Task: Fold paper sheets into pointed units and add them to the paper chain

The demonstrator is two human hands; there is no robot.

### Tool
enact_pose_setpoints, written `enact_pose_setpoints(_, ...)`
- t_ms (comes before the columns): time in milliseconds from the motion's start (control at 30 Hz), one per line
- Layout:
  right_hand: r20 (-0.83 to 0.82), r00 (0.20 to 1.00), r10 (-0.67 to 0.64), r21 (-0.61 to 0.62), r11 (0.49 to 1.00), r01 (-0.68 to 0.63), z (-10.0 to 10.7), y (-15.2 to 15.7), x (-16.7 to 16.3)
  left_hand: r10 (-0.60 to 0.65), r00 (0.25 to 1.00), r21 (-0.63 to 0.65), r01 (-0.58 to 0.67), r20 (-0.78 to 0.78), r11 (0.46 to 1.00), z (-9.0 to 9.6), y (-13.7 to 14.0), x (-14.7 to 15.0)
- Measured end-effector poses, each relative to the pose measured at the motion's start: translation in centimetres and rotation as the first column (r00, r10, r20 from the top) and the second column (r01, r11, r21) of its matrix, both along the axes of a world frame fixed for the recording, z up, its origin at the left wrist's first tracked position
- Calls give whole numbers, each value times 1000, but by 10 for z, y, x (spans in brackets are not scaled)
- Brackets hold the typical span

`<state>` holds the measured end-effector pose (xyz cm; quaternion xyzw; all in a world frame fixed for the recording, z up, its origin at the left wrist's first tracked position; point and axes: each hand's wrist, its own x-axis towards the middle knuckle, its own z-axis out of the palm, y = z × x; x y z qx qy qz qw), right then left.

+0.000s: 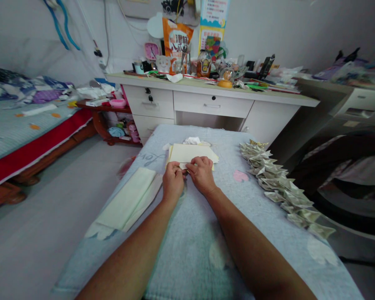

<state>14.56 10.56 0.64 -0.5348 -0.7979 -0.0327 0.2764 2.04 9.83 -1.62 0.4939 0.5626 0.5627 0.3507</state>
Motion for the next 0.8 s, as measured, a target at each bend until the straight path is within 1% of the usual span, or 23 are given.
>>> enact_pose_setpoints(67, 24, 1000, 3, -3, 1000, -3, -2, 2, 1, 36, 998, -69, -32, 55, 997, -1, 1, 1)
enact_pose_setpoints(133, 37, 999, 5, 2, 1000, -5, -4, 4, 1, 55, 991, -161, -35, 123, 986, 0, 0, 4)
enact_pose_setpoints(200, 32, 999, -3, 14, 1000, 3, -6, 5, 1, 52, 972, -233, 3, 227, 972, 2, -1, 6)
enact_pose_setpoints(267, 20, 1000, -10, 27, 1000, 10, -7, 6, 2, 39, 928, -266, 65, 370, 962, 5, -2, 8)
enact_pose_setpoints(333, 5, 1000, -7, 33, 999, 7, -8, 7, 2, 31, 873, -274, 119, 486, 954, 8, -5, 10)
enact_pose_setpoints(400, -16, 1000, -2, 29, 1000, 2, -9, 8, 2, 24, 835, -274, 152, 549, 950, 11, -7, 11)
enact_pose_setpoints(633, -97, 995, 23, 17, 1000, -21, -10, 8, 3, 12, 745, -288, 244, 667, 926, 17, -11, 11)
enact_pose_setpoints(800, -103, 994, 47, 8, 999, -47, -9, 8, 4, -18, 709, -289, 311, 705, 905, 18, -11, 11)
